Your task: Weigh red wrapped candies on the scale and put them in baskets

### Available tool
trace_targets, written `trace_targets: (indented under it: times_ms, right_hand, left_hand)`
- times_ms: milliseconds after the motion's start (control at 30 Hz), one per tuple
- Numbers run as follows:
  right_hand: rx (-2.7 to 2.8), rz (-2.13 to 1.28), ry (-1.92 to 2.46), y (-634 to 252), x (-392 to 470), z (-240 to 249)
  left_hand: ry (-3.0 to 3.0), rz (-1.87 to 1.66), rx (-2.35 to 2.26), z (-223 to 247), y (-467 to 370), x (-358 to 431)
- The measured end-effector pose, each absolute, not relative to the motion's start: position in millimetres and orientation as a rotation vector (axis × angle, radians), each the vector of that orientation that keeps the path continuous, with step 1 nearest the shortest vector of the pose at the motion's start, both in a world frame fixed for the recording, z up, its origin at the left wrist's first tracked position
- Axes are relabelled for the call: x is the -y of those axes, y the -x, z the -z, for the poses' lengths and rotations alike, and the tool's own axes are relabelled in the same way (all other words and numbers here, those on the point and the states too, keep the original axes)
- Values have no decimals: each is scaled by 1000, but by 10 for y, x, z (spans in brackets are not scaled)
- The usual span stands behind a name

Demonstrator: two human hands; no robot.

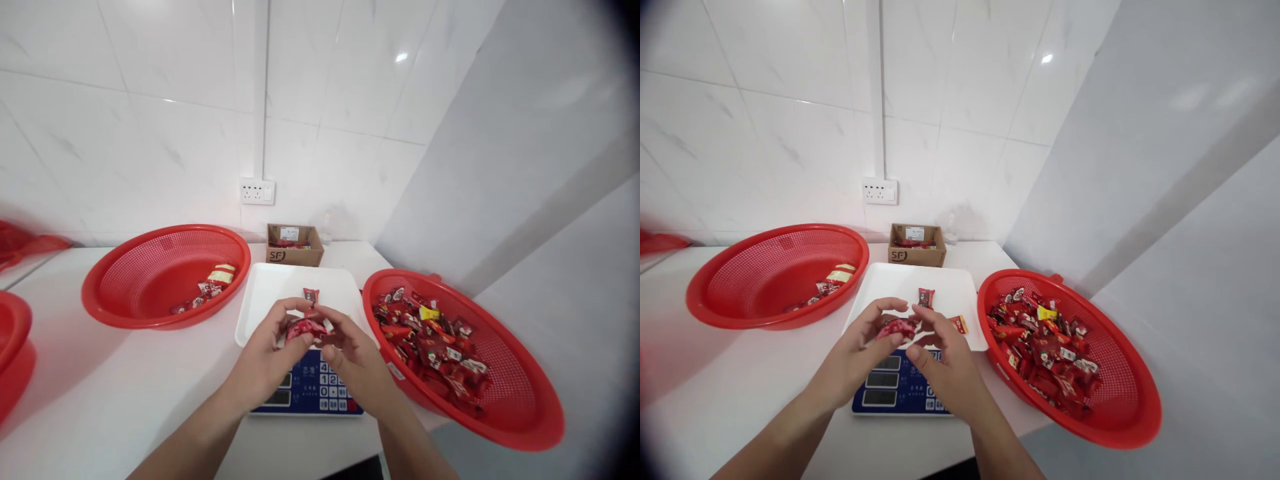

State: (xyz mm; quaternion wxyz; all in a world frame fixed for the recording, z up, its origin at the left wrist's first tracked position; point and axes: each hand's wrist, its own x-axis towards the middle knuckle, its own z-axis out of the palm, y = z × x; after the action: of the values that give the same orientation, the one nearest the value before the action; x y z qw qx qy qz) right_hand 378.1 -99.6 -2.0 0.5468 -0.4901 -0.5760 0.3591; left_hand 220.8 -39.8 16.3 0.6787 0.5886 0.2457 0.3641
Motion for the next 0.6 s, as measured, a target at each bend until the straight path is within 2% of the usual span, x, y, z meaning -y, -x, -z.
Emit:
trace_targets:
  times_ms: [267,400,600]
  right_hand:
    - [1264,-639,990,-3659,1143,-76]
    - [1294,-682,1019,-3629,1197,-83]
    - [1332,-472,988,-3605,1218,-77]
  left_hand:
    - [-1517,-805,-538,-227,-2129,442]
    - [-1561,-834,-515,-237,-2100,456]
    - [-1963,-877,-520,-296,-2041,485]
